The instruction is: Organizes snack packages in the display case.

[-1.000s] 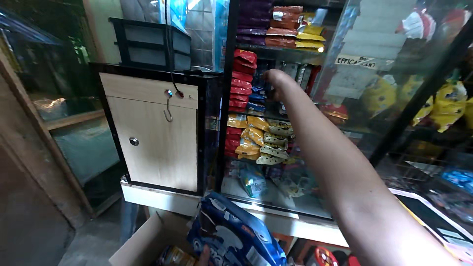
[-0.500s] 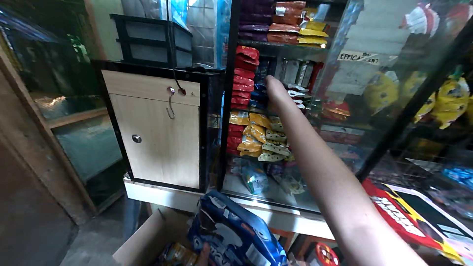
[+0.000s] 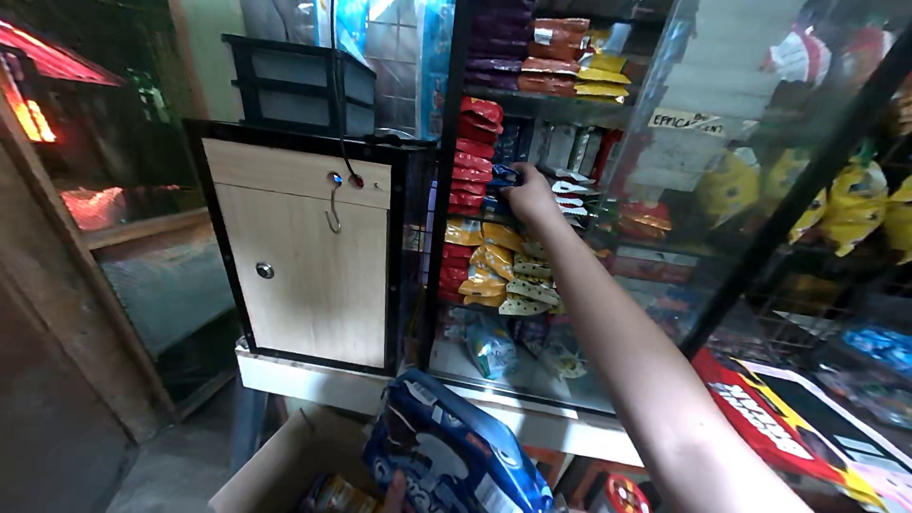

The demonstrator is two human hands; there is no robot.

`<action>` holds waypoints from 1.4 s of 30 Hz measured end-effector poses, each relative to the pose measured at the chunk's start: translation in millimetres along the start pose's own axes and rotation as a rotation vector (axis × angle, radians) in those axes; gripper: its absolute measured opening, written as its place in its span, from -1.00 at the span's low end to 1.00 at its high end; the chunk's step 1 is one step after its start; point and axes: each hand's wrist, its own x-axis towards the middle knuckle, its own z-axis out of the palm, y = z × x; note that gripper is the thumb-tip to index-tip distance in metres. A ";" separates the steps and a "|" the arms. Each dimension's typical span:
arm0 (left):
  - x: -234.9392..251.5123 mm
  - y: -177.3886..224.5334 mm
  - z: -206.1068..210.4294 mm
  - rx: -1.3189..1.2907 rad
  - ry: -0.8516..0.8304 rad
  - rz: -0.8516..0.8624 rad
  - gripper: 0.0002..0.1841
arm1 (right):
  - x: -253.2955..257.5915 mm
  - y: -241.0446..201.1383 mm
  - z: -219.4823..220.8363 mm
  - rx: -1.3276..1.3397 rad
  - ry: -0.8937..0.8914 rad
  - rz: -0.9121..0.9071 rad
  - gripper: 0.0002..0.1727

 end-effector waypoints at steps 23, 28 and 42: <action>1.7 5.6 -4.2 0.000 0.028 0.067 -0.49 | 24.0 -8.9 9.7 0.209 0.069 0.146 -0.14; -0.9 6.4 -3.9 -0.003 0.034 0.032 -0.59 | 22.9 2.2 9.5 0.155 0.008 0.171 -0.06; -5.7 6.9 -4.6 -0.029 0.034 0.011 -0.75 | 18.8 6.3 4.8 0.181 -0.011 0.134 -0.27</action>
